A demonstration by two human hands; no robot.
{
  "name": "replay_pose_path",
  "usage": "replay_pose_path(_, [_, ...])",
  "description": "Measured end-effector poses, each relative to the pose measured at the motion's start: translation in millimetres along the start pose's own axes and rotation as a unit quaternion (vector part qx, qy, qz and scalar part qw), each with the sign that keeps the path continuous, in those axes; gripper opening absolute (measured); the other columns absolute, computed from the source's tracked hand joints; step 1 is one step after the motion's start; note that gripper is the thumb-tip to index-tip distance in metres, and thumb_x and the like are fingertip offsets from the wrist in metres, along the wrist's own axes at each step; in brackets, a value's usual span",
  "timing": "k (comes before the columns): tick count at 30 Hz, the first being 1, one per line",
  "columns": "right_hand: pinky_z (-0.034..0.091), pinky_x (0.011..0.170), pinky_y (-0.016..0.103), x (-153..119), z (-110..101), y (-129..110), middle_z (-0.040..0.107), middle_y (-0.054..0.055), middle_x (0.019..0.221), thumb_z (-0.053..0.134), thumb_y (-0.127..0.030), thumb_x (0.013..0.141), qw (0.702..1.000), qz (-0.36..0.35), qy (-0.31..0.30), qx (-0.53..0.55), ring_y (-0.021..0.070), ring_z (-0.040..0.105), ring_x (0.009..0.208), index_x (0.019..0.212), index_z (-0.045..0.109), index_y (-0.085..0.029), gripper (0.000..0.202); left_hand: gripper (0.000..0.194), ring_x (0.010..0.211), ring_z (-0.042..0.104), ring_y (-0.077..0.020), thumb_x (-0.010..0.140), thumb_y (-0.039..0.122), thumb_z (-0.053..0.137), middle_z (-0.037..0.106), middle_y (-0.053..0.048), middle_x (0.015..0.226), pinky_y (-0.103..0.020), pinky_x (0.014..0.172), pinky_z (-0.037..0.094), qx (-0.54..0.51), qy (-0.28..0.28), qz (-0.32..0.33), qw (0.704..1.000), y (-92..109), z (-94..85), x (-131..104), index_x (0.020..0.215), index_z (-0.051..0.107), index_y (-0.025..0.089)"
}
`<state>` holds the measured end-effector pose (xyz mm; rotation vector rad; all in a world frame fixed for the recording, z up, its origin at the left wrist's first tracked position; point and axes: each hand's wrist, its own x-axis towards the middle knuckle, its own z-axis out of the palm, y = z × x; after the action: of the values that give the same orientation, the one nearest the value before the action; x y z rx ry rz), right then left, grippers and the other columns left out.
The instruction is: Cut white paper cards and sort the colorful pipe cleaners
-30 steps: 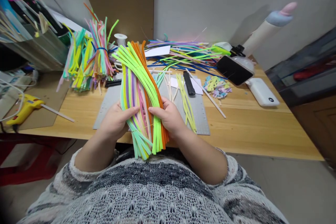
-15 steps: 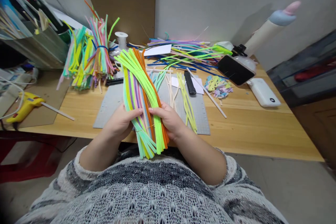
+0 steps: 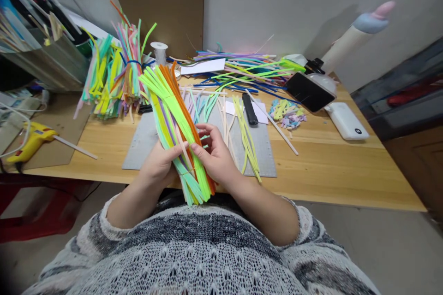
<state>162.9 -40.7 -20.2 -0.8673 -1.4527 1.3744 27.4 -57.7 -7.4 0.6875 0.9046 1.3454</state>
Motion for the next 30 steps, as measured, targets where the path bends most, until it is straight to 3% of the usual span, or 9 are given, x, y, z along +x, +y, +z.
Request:
replay_pose_path(2, [0.045,0.08,0.034,-5.3,1.4,-4.5,0.049,0.002,0.097,0.061,-0.029,0.083,0.992,-0.07,0.03,-0.1,0.0168,0.052,0.088,0.1,0.053,-0.028,0.019,0.034,0.081,0.064,-0.018,0.064,0.019,0.077,0.067,-0.001,0.086,-0.033,0.08,0.051,0.02,0.058,0.038,0.997,-1.1,-0.9,-1.5,0.093,0.06,0.018])
replay_pose_path(4, [0.044,0.081,0.035,-9.6,3.6,-8.5,0.048,0.003,0.093,0.064,-0.025,0.079,0.975,-0.119,-0.004,-0.188,0.0183,0.051,0.09,0.088,0.056,-0.025,0.011,0.04,0.078,0.063,-0.0163,0.064,0.017,0.076,0.065,0.002,0.082,-0.032,0.077,0.051,0.044,0.095,0.076,0.992,-2.3,-2.4,-2.9,0.099,0.056,0.021])
replay_pose_path(6, [0.043,0.08,0.035,-11.3,5.8,-9.8,0.048,0.003,0.091,0.063,-0.022,0.079,0.966,-0.122,-0.05,-0.221,0.0183,0.051,0.089,0.084,0.06,-0.023,0.006,0.049,0.076,0.063,-0.0154,0.064,0.015,0.075,0.063,0.003,0.083,-0.031,0.075,0.051,0.065,0.113,0.107,0.986,-3.8,-3.9,-4.1,0.106,0.051,0.023])
replay_pose_path(12, [0.042,0.065,0.029,-3.7,6.0,-4.7,0.055,0.001,0.076,0.062,-0.026,0.082,0.991,-0.04,-0.046,-0.123,0.0134,0.052,0.07,0.075,0.062,-0.02,0.009,0.052,0.083,0.062,-0.0149,0.065,0.012,0.073,0.059,0.001,0.093,-0.03,0.08,0.05,0.149,0.143,0.165,0.965,-7.6,-5.7,-5.0,0.105,0.042,0.023])
replay_pose_path(18, [0.041,0.062,0.027,-1.0,3.4,-7.2,0.063,0.0,0.073,0.063,-0.026,0.079,0.99,0.017,-0.058,-0.13,0.0112,0.052,0.065,0.077,0.066,-0.018,0.009,0.053,0.088,0.062,-0.0163,0.065,0.013,0.071,0.058,-0.001,0.1,-0.033,0.083,0.05,0.141,0.18,0.211,0.95,-13.1,-12.0,2.4,0.108,0.042,0.022])
replay_pose_path(25, [0.045,0.069,0.027,4.7,2.8,-15.0,0.064,-0.001,0.074,0.068,-0.028,0.076,0.999,-0.022,0.024,-0.025,0.011,0.056,0.07,0.077,0.065,-0.019,0.009,0.057,0.093,0.062,-0.0183,0.066,0.017,0.074,0.059,-0.004,0.106,-0.035,0.087,0.05,0.155,0.149,0.205,0.955,-16.0,-14.8,4.2,0.114,0.043,0.023])
replay_pose_path(28, [0.046,0.068,0.026,8.4,-0.8,-23.3,0.064,-0.001,0.072,0.067,-0.03,0.079,0.999,-0.01,0.024,0.037,0.0103,0.058,0.068,0.08,0.065,-0.019,0.011,0.058,0.094,0.062,-0.0187,0.065,0.018,0.075,0.06,-0.004,0.105,-0.036,0.088,0.05,0.164,0.155,0.205,0.952,-14.1,-11.2,1.8,0.113,0.044,0.022])
replay_pose_path(30, [0.043,0.057,0.024,7.1,-3.1,-27.9,0.059,-0.004,0.063,0.06,-0.034,0.084,0.999,0.013,-0.011,0.046,0.0082,0.054,0.056,0.083,0.063,-0.018,0.016,0.059,0.094,0.062,-0.0191,0.065,0.019,0.075,0.061,-0.005,0.105,-0.036,0.089,0.05,0.158,0.164,0.207,0.952,-12.1,-9.9,0.3,0.115,0.045,0.021])
